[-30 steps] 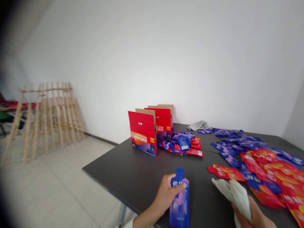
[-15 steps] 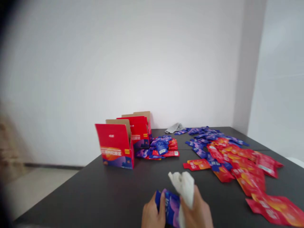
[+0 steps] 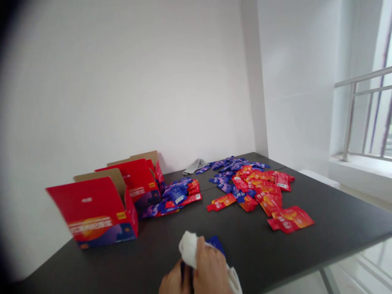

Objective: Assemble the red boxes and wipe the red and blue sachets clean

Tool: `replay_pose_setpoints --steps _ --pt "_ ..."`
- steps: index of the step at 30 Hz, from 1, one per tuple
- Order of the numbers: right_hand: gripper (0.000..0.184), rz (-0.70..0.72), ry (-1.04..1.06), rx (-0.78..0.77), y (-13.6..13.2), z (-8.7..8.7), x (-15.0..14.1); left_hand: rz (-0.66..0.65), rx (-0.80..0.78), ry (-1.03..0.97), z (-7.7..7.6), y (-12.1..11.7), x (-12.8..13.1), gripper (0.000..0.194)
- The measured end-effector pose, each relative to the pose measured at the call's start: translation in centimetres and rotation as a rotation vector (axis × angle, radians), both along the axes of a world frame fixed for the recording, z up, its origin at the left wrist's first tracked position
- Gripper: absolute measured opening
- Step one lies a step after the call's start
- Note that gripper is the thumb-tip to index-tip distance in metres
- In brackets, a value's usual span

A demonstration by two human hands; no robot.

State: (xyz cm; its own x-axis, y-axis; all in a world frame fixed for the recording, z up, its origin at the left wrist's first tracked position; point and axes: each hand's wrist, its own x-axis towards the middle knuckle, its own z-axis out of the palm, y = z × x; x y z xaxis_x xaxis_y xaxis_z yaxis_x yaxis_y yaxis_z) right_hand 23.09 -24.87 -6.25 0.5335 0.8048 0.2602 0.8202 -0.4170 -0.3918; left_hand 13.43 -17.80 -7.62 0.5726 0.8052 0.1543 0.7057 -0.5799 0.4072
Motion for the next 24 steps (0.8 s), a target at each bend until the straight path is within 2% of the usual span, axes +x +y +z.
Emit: replay_pose_setpoints --steps 3,4,5,8,9,12,14,17,18,19,22,24 --pt "0.051 -0.207 0.013 -0.024 -0.6 0.8 0.8 0.034 0.079 0.007 0.5 -0.8 0.2 0.035" --pt "0.049 -0.223 0.03 -0.034 -0.6 1.1 0.9 0.047 0.09 0.017 0.8 -1.1 0.2 0.034" --pt "0.048 -0.196 0.048 -0.041 -0.7 1.4 1.0 0.055 0.092 0.026 1.1 -1.3 0.3 0.032" --pt "0.048 -0.001 0.07 -0.027 -0.6 1.8 1.1 0.027 0.077 0.035 2.0 -1.8 0.1 0.03" --pt "0.048 0.014 0.067 -0.021 -0.5 1.8 1.3 0.007 0.075 0.034 2.2 -1.8 0.0 0.03" --pt "0.046 -0.153 0.062 -0.036 -0.5 2.0 2.3 -0.048 0.097 0.031 2.6 -2.0 -0.1 0.03" --pt "0.044 -0.177 0.074 -0.049 -0.6 2.0 2.5 -0.057 0.116 0.041 2.6 -2.0 -0.2 0.029" --pt "0.04 0.047 0.08 -0.01 -0.8 1.9 2.1 -0.073 0.111 0.071 2.4 -2.0 -0.3 0.029" --pt "0.04 0.083 0.079 0.003 -0.8 1.9 2.0 -0.079 0.111 0.077 2.4 -2.0 -0.3 0.03" --pt "0.038 0.061 0.081 -0.001 -0.7 2.0 2.1 -0.086 0.115 0.083 2.3 -2.1 -0.3 0.031" --pt "0.036 -0.141 0.08 -0.054 -0.6 2.5 2.7 -0.099 0.152 0.105 2.2 -2.2 -0.2 0.035" --pt "0.033 -0.103 0.077 -0.067 -0.6 2.8 3.0 -0.113 0.168 0.124 2.2 -2.3 -0.2 0.035"
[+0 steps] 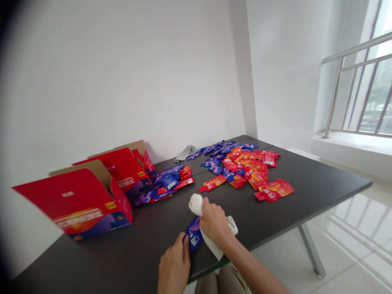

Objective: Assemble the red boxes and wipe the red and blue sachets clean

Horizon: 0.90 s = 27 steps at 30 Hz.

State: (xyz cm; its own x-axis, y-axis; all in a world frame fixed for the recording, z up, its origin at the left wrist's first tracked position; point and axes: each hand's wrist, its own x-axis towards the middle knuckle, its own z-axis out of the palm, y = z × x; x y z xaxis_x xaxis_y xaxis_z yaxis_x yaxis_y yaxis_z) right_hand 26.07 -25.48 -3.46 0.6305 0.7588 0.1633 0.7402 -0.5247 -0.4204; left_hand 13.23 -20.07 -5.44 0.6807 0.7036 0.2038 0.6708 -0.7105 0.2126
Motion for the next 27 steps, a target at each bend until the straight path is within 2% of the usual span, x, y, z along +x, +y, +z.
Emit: replay_pose_setpoints --steps 3,4,8,9,13,14,17,18,22,26,27 --pt "0.029 0.22 0.0 0.025 0.0 0.2 0.0 -0.009 0.001 0.019 -0.1 -0.1 0.0 0.034" --pt "0.029 0.223 0.001 0.018 0.0 0.2 0.1 -0.009 0.006 0.021 -0.1 -0.1 0.0 0.034" --pt "0.029 0.024 0.0 -0.041 0.0 0.5 1.2 -0.012 0.042 0.033 -0.1 -0.2 0.1 0.034" --pt "0.028 0.038 0.0 -0.038 0.0 0.6 1.3 -0.015 0.043 0.041 -0.1 -0.2 0.1 0.034" --pt "0.027 0.261 -0.031 -0.004 -0.1 0.6 0.9 -0.026 0.043 0.069 -0.2 -0.2 0.0 0.034" --pt "0.028 0.25 -0.046 -0.011 -0.1 0.6 0.8 -0.025 0.052 0.075 -0.3 -0.2 0.0 0.034" --pt "0.029 0.104 -0.068 -0.056 0.1 0.8 0.9 -0.019 0.083 0.097 -0.2 -0.4 0.0 0.033" --pt "0.028 0.099 -0.067 -0.06 0.1 0.9 0.9 -0.014 0.087 0.104 -0.2 -0.5 0.1 0.033" --pt "0.025 0.234 -0.048 -0.063 0.0 1.0 0.8 0.0 0.053 0.108 0.1 -0.7 0.2 0.032" --pt "0.026 0.085 -0.051 -0.081 -0.3 0.8 1.3 -0.005 0.047 0.107 0.3 -0.8 0.3 0.032" --pt "0.026 0.084 -0.051 -0.08 -0.4 0.7 1.3 -0.005 0.051 0.107 0.2 -0.8 0.3 0.032"
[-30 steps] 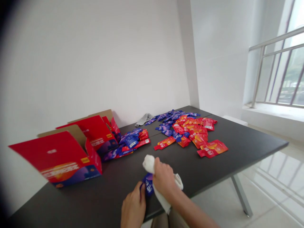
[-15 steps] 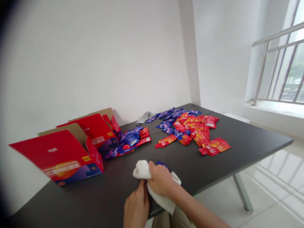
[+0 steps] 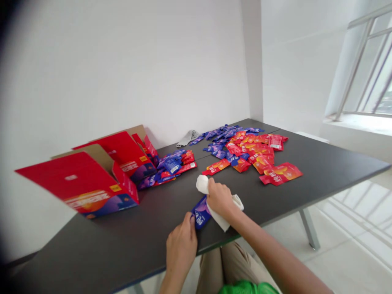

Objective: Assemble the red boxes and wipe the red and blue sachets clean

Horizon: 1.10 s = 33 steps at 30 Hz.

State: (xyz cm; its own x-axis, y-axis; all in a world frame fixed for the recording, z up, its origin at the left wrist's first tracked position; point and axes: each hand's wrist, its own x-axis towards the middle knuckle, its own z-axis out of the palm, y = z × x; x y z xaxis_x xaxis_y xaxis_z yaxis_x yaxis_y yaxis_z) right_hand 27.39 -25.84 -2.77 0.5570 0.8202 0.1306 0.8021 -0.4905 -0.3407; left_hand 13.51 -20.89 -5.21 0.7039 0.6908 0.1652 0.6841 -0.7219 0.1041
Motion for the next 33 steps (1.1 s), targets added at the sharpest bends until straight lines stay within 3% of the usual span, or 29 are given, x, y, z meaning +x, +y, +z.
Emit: replay_pose_setpoints --steps 4,8,13,17,22,27,31,33 --pt "0.025 0.17 0.008 0.02 0.2 -0.4 -0.4 0.008 0.001 -0.013 -0.3 0.1 0.0 0.031" --pt "0.019 -0.046 0.002 0.001 0.6 -0.5 -0.7 -0.004 0.014 -0.021 -0.5 0.1 0.0 0.031" --pt "0.026 0.17 -0.018 0.036 0.8 -0.9 -0.9 0.009 -0.017 -0.037 -0.7 0.1 -0.1 0.032" --pt "0.026 -0.052 -0.052 0.005 1.0 -0.9 -0.4 0.017 -0.029 -0.032 -0.7 0.0 0.0 0.032" --pt "0.035 0.158 -0.029 0.042 0.9 -1.4 -1.0 0.032 -0.092 -0.031 -0.8 0.1 0.0 0.031" --pt "0.041 -0.061 -0.063 0.023 0.9 -1.9 -0.8 0.048 -0.099 0.02 -0.5 0.3 0.2 0.037" --pt "0.048 0.145 -0.053 0.053 1.0 -2.2 -0.8 0.093 -0.174 0.082 0.0 0.3 0.5 0.039" --pt "0.049 0.085 -0.056 0.048 1.0 -2.2 -0.6 0.103 -0.172 0.067 0.2 0.2 0.6 0.04"
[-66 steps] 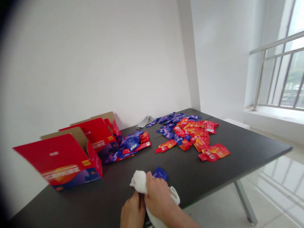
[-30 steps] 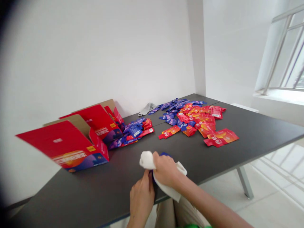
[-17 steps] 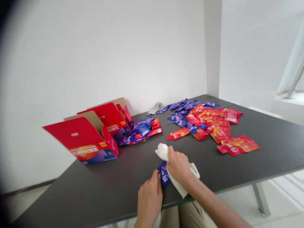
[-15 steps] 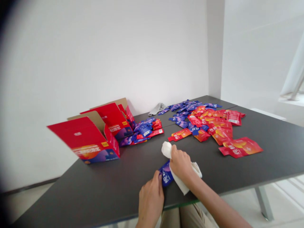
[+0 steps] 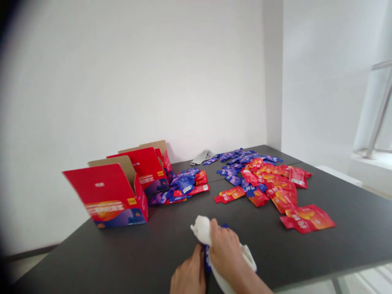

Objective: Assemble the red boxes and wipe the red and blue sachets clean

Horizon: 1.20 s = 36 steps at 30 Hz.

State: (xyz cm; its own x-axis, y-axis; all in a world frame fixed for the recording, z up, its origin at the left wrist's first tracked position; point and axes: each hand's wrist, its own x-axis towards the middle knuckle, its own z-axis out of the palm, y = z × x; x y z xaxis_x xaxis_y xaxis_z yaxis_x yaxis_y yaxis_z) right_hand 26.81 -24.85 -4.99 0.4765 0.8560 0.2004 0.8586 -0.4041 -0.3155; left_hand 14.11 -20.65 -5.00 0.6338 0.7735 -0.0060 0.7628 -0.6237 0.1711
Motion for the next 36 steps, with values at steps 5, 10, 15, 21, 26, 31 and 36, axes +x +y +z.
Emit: replay_pose_setpoints --steps 5,10,15,21,26,31,36 --pt "0.051 -0.087 -0.019 0.016 -0.2 -0.3 -0.1 0.001 -0.01 -0.038 0.1 0.1 0.0 0.036" --pt "0.051 -0.039 -0.027 -0.019 -0.6 -0.3 0.2 -0.024 -0.001 -0.048 -0.2 0.0 -0.1 0.038" --pt "0.046 -0.048 -0.033 -0.017 -0.9 -0.3 0.3 -0.045 0.041 -0.118 -0.5 -0.5 -0.4 0.035" --pt "0.041 -0.113 -0.054 -0.052 -0.9 0.0 0.3 -0.044 0.069 -0.129 -0.7 -0.4 -0.4 0.035" --pt "0.045 0.035 -0.039 -0.041 -0.6 0.4 -0.7 -0.056 -0.008 -0.129 -0.4 -0.1 -0.5 0.032" --pt "0.031 -0.19 -0.045 -0.058 0.0 1.0 0.5 -0.042 0.004 -0.137 -0.6 0.0 -0.5 0.033" --pt "0.02 -0.414 0.057 -0.071 0.1 1.0 5.1 -0.025 -0.093 -0.345 -0.2 2.1 -1.6 0.033"
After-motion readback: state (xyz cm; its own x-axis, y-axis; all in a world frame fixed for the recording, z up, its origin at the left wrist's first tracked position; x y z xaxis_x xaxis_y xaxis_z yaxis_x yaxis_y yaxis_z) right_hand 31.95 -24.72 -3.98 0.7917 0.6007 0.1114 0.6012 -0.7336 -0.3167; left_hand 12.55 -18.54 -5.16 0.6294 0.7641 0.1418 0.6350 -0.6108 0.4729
